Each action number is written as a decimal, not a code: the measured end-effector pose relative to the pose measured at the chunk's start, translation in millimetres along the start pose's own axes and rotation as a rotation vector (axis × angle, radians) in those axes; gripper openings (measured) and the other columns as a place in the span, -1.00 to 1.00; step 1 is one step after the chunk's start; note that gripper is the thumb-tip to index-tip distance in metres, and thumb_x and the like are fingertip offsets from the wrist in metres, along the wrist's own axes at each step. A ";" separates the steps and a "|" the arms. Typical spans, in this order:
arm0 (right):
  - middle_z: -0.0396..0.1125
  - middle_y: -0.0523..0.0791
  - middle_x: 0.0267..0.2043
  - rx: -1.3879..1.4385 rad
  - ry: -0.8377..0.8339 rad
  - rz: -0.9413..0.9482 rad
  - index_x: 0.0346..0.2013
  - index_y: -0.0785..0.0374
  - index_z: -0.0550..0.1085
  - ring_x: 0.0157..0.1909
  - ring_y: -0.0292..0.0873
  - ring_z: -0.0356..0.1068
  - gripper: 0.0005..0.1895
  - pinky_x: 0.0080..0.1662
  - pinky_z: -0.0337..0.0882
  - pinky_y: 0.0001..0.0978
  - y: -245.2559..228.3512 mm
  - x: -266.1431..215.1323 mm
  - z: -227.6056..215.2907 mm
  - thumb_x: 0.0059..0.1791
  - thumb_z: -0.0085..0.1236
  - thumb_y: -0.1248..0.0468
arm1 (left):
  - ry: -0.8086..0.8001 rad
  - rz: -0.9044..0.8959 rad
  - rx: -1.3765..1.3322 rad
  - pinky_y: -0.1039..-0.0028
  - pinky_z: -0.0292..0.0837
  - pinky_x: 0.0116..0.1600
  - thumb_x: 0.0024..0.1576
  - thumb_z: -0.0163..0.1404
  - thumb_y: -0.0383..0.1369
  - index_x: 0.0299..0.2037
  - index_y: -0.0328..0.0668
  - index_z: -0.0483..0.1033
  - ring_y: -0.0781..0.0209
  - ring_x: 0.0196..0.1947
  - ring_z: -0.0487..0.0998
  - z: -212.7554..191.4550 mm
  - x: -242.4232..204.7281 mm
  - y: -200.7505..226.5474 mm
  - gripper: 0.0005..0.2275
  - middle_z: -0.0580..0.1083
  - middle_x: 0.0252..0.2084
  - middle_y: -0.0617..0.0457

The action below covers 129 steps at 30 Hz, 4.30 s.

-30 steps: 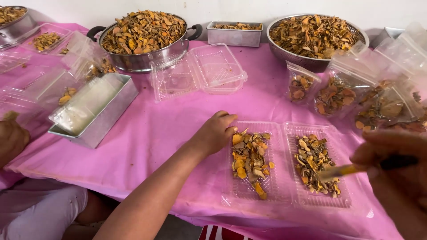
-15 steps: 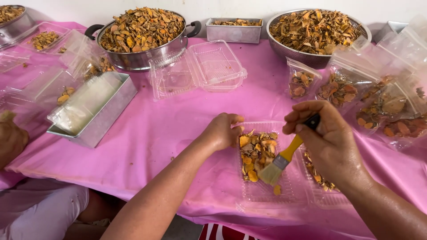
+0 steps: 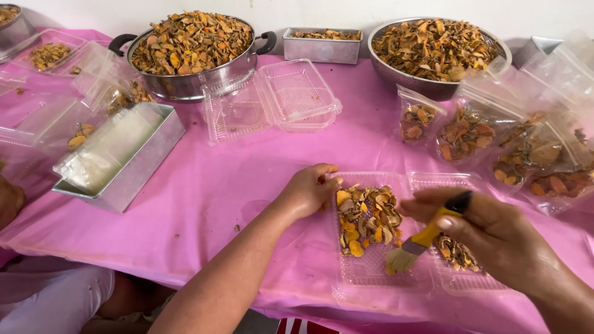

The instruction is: Manually sorting and packaging dried tea or turmeric pieces into plastic containers using hands and a brush.

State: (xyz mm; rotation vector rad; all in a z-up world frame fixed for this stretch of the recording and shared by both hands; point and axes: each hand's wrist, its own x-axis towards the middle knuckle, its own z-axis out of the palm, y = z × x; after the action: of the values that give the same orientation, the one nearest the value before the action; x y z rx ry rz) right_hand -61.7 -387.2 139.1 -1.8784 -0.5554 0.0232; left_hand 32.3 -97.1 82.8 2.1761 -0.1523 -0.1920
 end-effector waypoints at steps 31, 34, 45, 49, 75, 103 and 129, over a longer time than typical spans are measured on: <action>0.61 -0.18 -0.13 -0.565 0.123 -0.189 -0.08 0.14 0.65 -0.17 -0.29 0.61 -0.74 -0.12 0.59 -0.44 27.8 29.3 8.1 -0.07 0.25 0.27 | -0.009 0.049 -0.256 0.43 0.53 -0.30 0.24 0.00 -0.29 0.26 -0.16 0.43 0.23 -0.51 0.59 8.6 4.7 -17.3 -0.62 0.56 -0.47 0.01; 0.64 -0.32 -0.12 -0.592 0.181 -0.010 -0.13 0.04 0.70 -0.16 -0.40 0.60 -0.75 -0.03 0.51 -0.50 14.8 12.1 3.9 -0.09 0.27 0.19 | -0.016 0.041 -0.255 0.44 0.49 -0.22 0.24 -0.02 -0.30 0.26 -0.12 0.45 0.25 -0.47 0.59 7.8 3.0 -16.1 -0.63 0.55 -0.51 0.02; 0.65 -0.18 -0.17 -0.407 0.075 -0.175 -0.05 0.14 0.64 -0.32 -0.33 0.63 -0.69 -0.22 0.66 -0.53 17.1 41.2 23.4 -0.09 0.27 0.30 | -0.030 0.020 -0.227 0.43 0.53 -0.25 0.26 -0.03 -0.28 0.28 -0.14 0.42 0.23 -0.45 0.59 2.8 -4.9 -6.9 -0.62 0.55 -0.43 0.02; 0.72 -0.30 -0.26 -0.393 0.039 -0.084 -0.15 0.06 0.73 -0.32 -0.44 0.62 -0.75 -0.29 0.52 -0.56 -8.4 31.7 22.7 -0.06 0.22 0.17 | -0.048 -0.016 -0.204 0.44 0.49 -0.19 0.26 -0.06 -0.27 0.31 -0.07 0.41 0.23 -0.40 0.61 2.6 -2.1 -7.6 -0.60 0.55 -0.42 0.02; 0.52 -0.23 -0.49 -0.258 0.082 -0.011 -0.14 0.10 0.72 -0.54 -0.36 0.34 -0.77 -0.47 0.27 -0.52 -9.8 7.6 21.9 -0.04 0.23 0.22 | -0.034 -0.040 -0.246 0.45 0.54 -0.25 0.24 -0.06 -0.30 0.33 -0.17 0.39 0.24 -0.49 0.58 -2.8 -14.4 8.0 -0.58 0.54 -0.52 0.03; 0.55 -0.11 -0.17 -0.760 0.296 -0.414 -0.17 0.23 0.60 -0.23 -0.18 0.54 -0.86 -0.19 0.53 -0.32 23.5 4.2 17.0 0.01 0.25 0.28 | -0.258 0.384 0.852 -0.46 -0.36 0.51 0.06 0.19 -0.53 -0.37 -0.16 0.62 -0.13 0.08 0.47 39.7 -46.7 47.8 -0.95 0.50 -0.27 -0.06; 0.49 0.08 -0.14 -0.174 0.724 -0.234 -0.03 0.45 0.47 -0.08 -0.03 0.58 -0.86 -0.10 0.62 -0.33 5.7 0.1 5.7 0.19 0.09 0.38 | -0.011 0.213 -0.001 0.47 0.67 0.01 0.14 0.13 -0.47 -0.12 -0.20 0.64 0.21 -0.19 0.72 12.6 -11.2 80.8 -0.87 0.67 -0.21 0.02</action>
State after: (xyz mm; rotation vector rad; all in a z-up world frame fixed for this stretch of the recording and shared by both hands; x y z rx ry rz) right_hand -61.1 -383.7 131.9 -1.8128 -0.2687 -0.8477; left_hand 15.8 -151.5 142.7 2.1408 -0.3880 -0.0827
